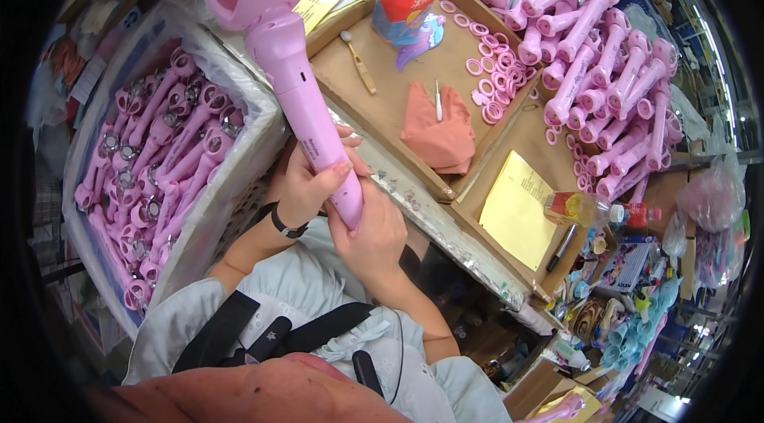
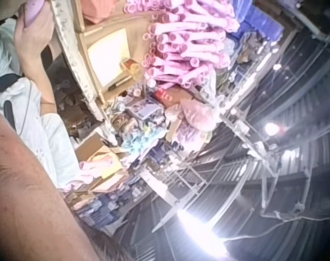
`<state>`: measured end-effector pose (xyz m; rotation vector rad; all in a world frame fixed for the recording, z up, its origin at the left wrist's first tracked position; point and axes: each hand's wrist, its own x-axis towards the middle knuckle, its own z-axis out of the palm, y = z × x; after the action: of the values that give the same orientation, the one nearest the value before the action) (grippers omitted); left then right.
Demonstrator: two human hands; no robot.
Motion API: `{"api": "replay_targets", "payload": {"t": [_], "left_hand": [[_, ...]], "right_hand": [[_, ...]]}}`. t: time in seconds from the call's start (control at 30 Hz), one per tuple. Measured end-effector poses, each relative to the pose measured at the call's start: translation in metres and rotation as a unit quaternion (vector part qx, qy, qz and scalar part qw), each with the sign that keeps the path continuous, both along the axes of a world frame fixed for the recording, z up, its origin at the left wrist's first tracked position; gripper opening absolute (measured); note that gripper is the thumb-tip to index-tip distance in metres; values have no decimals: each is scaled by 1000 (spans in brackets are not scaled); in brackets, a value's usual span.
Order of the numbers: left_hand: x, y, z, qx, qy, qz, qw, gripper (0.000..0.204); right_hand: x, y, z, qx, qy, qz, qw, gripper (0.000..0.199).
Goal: The person assembles pink bubble wands by picking up a wand, attaching a silver metal piece to the top, and wiping the wand with a cloth. They repeat this process for multiple wands, handling them one at a time and placing them on the table.
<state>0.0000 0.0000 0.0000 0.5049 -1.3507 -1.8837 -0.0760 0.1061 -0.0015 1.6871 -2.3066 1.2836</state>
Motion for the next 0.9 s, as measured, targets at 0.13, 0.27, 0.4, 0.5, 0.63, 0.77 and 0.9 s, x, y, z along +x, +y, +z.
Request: {"api": "replay_targets", "payload": {"t": [0.13, 0.27, 0.4, 0.5, 0.63, 0.77, 0.9], "left_hand": [[5, -6, -1, 62, 18, -13, 998, 41], [9, -18, -7, 53, 158, -23, 986, 66], [17, -34, -11, 84, 345, -70, 932, 79], [19, -34, -13, 81, 379, -85, 918, 80], [22, -28, -10, 77, 393, -55, 914, 78], [22, -20, -7, 76, 396, -44, 914, 75], [24, -19, -4, 52, 388, -48, 919, 74]], "right_hand": [[-3, 0, 3, 0, 19, 24, 1000, 55], [-18, 5, 22, 35, -25, 114, 993, 54], [-39, 8, 45, 73, -69, 172, 980, 48], [-49, 3, 51, 7, -36, 174, 984, 46], [-55, 1, 58, -75, -65, 155, 983, 47], [-55, 2, 56, -110, -96, 134, 980, 48], [-57, 4, 52, -113, -106, 125, 980, 50]]}}
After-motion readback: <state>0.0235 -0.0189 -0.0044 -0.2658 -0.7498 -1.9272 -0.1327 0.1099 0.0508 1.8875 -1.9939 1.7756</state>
